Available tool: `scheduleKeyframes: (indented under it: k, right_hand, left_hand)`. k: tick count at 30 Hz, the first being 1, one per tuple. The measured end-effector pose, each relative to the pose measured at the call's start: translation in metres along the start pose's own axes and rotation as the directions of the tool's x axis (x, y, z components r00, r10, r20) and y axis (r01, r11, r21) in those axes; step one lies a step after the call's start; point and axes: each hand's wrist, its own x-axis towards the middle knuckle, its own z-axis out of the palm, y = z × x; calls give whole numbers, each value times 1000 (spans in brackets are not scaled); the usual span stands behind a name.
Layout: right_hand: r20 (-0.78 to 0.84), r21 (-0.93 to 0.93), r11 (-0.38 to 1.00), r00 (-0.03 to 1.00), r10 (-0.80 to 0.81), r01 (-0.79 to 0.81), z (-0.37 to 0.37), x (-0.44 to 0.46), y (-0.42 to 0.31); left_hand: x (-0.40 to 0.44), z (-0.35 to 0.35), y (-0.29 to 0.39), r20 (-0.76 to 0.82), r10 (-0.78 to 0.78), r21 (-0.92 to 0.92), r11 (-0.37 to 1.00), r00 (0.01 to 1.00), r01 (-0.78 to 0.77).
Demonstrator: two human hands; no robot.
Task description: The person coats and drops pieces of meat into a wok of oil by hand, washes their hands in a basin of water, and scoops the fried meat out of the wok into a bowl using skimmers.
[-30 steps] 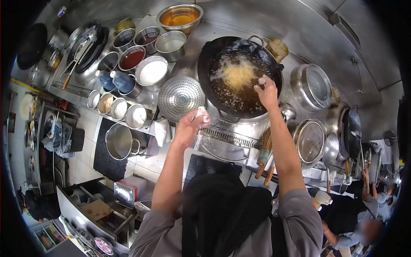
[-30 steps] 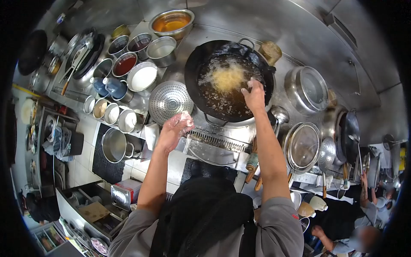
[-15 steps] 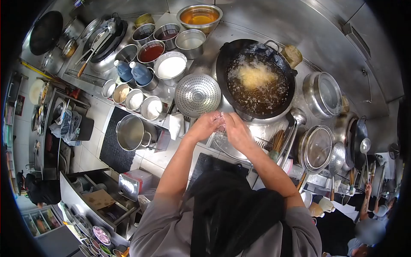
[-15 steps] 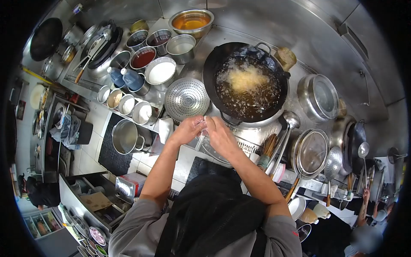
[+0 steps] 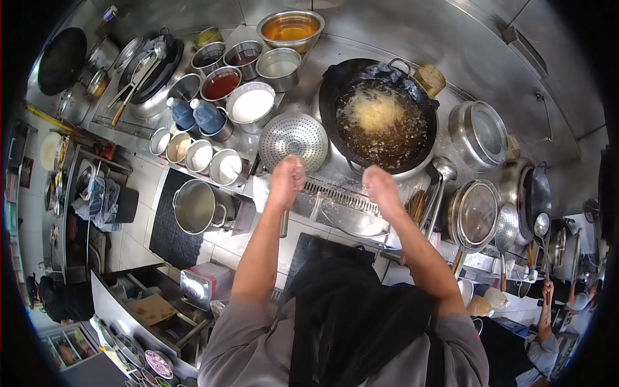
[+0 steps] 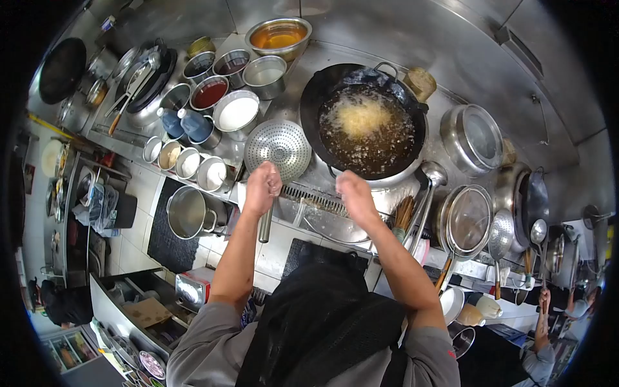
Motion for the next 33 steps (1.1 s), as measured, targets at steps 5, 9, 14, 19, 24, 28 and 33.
scheduleKeyframes:
  k: [5,9,14,19,24,28,33]
  right_hand:
    - [-69,499,866,998,-7,40,-34,-7,-48]
    - [-152,486,867,988,-37,108,-53,-7,-66]
    - [-145,647,762,984,107,13,-78,5,-12]
    - [-132,533,830,953,274,-165,-70,15,37]
    - [-366,235,962,929,-46,141,-92,63,26]
    - [-467,-41,856,747,-473,516,-166,53,-109]
    - [-540,-232,804,614,-575,548,-218,63,-137]
  left_hand:
    - [2,28,21,-10,1,-248,969,1000,-4]
    - [13,56,32,-52,-5,-304,953,999,-11]
    - [48,47,5,64,-76,-513,852,995,98]
    - [47,64,-16,-190,-60,-306,952,980,-1]
    - [53,107,11,-288,125,-18,991,949,-136]
    - [45,188,108,27,685,142,718,728,-681]
    - [54,263,116,-177,770,414,624,613,-663]
